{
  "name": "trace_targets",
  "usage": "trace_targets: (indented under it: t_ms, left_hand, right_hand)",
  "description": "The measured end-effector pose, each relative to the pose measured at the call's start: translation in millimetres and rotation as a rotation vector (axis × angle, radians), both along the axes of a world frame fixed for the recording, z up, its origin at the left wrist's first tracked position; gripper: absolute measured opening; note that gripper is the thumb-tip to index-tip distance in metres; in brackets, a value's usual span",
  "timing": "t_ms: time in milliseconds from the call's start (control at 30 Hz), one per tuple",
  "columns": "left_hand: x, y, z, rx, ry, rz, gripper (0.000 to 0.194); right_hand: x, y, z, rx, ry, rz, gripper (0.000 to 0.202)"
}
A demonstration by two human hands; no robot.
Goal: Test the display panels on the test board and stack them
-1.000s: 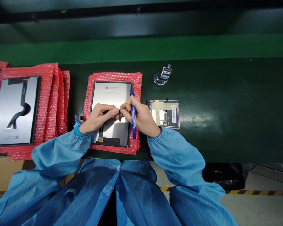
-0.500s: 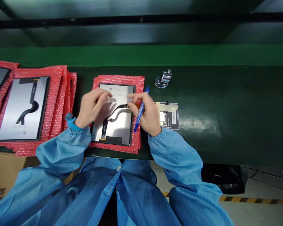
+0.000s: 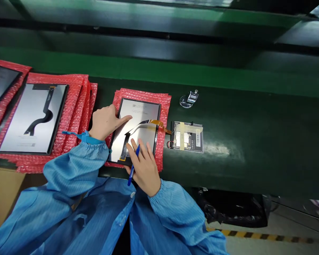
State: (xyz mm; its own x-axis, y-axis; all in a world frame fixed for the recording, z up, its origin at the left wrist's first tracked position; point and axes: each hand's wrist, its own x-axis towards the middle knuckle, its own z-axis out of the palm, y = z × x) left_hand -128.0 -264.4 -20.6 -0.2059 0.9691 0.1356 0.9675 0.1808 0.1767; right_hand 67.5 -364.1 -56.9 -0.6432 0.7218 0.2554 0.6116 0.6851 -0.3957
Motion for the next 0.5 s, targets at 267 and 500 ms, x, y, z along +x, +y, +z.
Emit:
trace_targets:
  t_ms: [267, 500]
  left_hand:
    - [-7, 3, 12.6, 0.127, -0.46, -0.116, 0.065]
    - [-5, 4, 7.6, 0.078, -0.586, -0.412, 0.058]
  right_hand:
    - [14, -5, 1.7, 0.108, 0.125, -0.016, 0.079]
    - [26, -9, 5.2, 0.22, 0.426, -0.179, 0.057]
